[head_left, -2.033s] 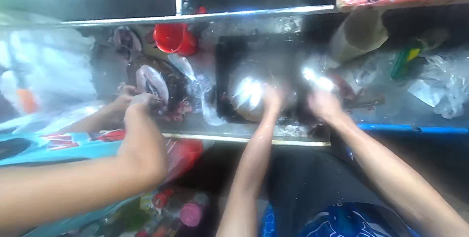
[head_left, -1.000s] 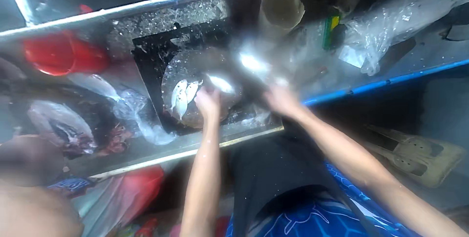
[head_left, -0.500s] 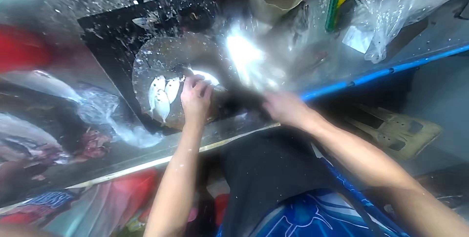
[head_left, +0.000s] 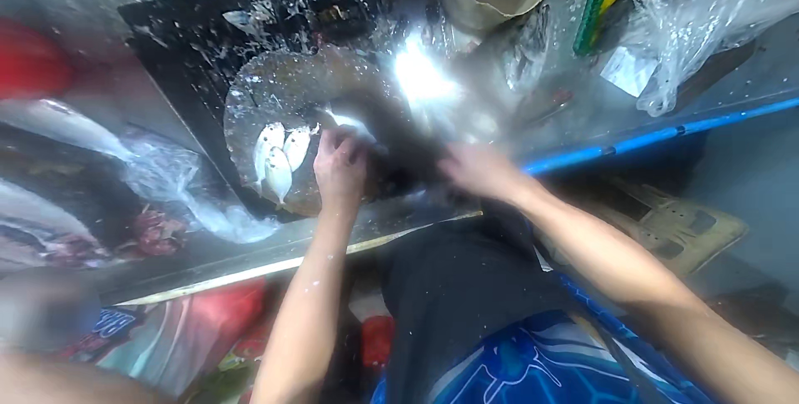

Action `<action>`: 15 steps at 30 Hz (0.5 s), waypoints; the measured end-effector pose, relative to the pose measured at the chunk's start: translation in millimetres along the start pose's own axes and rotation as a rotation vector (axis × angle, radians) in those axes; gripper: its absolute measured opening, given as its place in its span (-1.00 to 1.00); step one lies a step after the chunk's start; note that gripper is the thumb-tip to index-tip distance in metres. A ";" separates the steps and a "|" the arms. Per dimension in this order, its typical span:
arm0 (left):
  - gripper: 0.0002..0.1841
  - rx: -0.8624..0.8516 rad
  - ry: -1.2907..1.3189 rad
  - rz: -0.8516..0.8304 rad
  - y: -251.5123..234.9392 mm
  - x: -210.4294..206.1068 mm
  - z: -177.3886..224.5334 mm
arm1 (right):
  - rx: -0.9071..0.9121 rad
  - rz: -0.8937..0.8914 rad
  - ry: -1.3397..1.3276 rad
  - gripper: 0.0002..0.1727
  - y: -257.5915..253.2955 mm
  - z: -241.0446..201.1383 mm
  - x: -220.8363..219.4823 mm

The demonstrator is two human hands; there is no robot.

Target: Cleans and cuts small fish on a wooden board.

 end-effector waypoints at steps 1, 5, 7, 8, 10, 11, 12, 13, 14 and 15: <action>-0.84 -0.003 -0.001 -0.006 2.2 -0.4 1.1 | 0.003 0.014 -0.027 -0.57 -4.8 -3.3 -5.2; -0.81 0.047 -0.012 -0.019 3.3 3.1 7.0 | 0.037 0.060 -0.069 -0.61 -4.3 -4.9 -12.5; -0.68 0.253 0.028 0.003 -0.4 4.7 17.8 | 0.022 -0.002 -0.044 -0.61 9.5 8.4 -6.9; -0.57 0.405 0.077 0.022 -2.9 5.6 24.3 | 0.031 -0.051 -0.039 -0.61 13.8 16.1 -4.9; -0.41 0.675 0.206 0.037 -8.8 3.7 29.5 | 0.061 -0.151 -0.058 -0.59 15.0 28.1 -2.0; -0.37 0.746 0.278 0.039 -11.2 2.4 27.7 | 0.090 -0.183 -0.069 -0.60 12.2 30.1 -0.1; -0.37 0.781 0.346 0.042 -13.1 2.2 24.6 | 0.124 -0.192 -0.082 -0.61 9.1 30.6 1.9; -0.40 0.798 0.429 0.046 -14.0 3.7 20.7 | 0.163 -0.186 -0.089 -0.64 7.3 30.6 3.9; -0.46 0.811 0.547 0.047 -15.8 7.7 17.9 | 0.197 -0.177 -0.091 -0.66 6.8 29.3 8.4; -0.52 0.831 0.684 0.048 -17.7 13.1 16.8 | 0.222 -0.180 -0.087 -0.66 7.7 27.2 15.2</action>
Point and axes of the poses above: each hand's wrist, its own y-axis away from the middle knuckle, its own x-axis out of the back of the hand, z = x × y, the point moved 1 cm from there along -y, towards the middle knuckle, and after that the axes turned 6 degrees about -x, right-handed, at the moved point
